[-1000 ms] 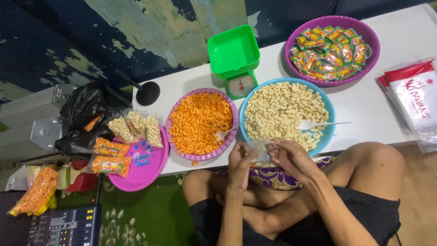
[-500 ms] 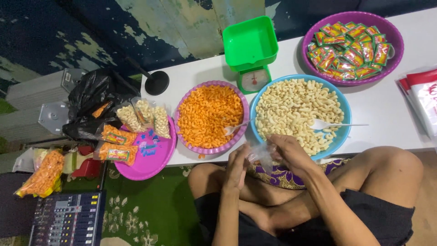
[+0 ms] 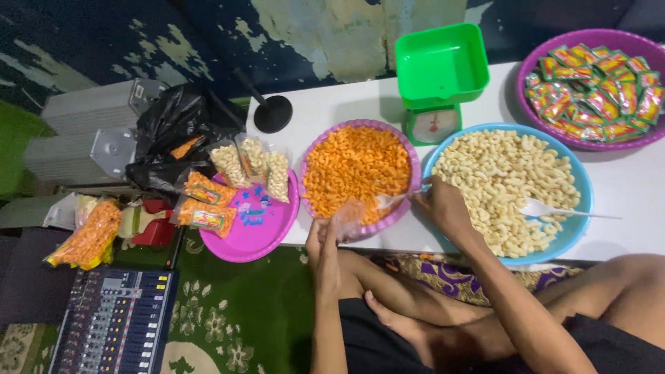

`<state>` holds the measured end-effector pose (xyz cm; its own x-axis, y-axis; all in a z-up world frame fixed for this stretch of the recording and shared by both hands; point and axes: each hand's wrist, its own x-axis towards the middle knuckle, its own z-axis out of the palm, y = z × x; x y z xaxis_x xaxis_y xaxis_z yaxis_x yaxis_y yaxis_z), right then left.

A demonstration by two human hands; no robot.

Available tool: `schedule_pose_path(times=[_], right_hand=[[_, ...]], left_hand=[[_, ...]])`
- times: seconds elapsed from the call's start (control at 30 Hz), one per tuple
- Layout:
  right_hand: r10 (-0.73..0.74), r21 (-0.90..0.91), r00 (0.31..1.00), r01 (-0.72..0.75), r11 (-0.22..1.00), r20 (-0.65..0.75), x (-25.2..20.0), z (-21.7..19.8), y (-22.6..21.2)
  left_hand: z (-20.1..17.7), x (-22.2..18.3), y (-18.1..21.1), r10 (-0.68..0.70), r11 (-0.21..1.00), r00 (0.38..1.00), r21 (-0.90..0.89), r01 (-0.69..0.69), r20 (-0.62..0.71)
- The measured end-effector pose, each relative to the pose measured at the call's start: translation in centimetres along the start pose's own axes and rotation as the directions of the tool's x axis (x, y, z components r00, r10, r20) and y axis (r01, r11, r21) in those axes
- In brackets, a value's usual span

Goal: Scooping orange snacks from a bowl into small plastic bags using a spoon.

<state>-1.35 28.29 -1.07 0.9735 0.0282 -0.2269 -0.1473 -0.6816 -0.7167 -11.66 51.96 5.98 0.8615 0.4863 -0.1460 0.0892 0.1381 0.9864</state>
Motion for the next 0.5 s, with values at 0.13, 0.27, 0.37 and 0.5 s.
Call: schedule_pose_path(times=[0.13,0.27,0.37,0.5], right_hand=[[-0.047,0.109,0.999,0.048,0.993,-0.016,0.2,0.5,-2.6],[-0.143,0.249,0.989,0.149,0.957,-0.042,-0.5,0.8,-5.6],[-0.295,0.084,0.948,0.306,0.948,-0.121,-0.8,0.1,-6.3],[-0.374,-0.230,0.908,0.330,0.916,-0.188,-0.5,-2.4,-5.0]], left_hand=[[-0.5,-0.2,3.8,0.030,0.999,0.999,0.043,-0.029,-0.027],[-1.2,0.7,3.5,-0.020,0.997,1.000,0.081,0.021,-0.008],[-2.9,3.0,-0.3,0.022,0.983,0.999,0.180,-0.026,0.026],[-2.4,2.9,4.0,0.046,0.955,0.999,0.293,-0.046,0.005]])
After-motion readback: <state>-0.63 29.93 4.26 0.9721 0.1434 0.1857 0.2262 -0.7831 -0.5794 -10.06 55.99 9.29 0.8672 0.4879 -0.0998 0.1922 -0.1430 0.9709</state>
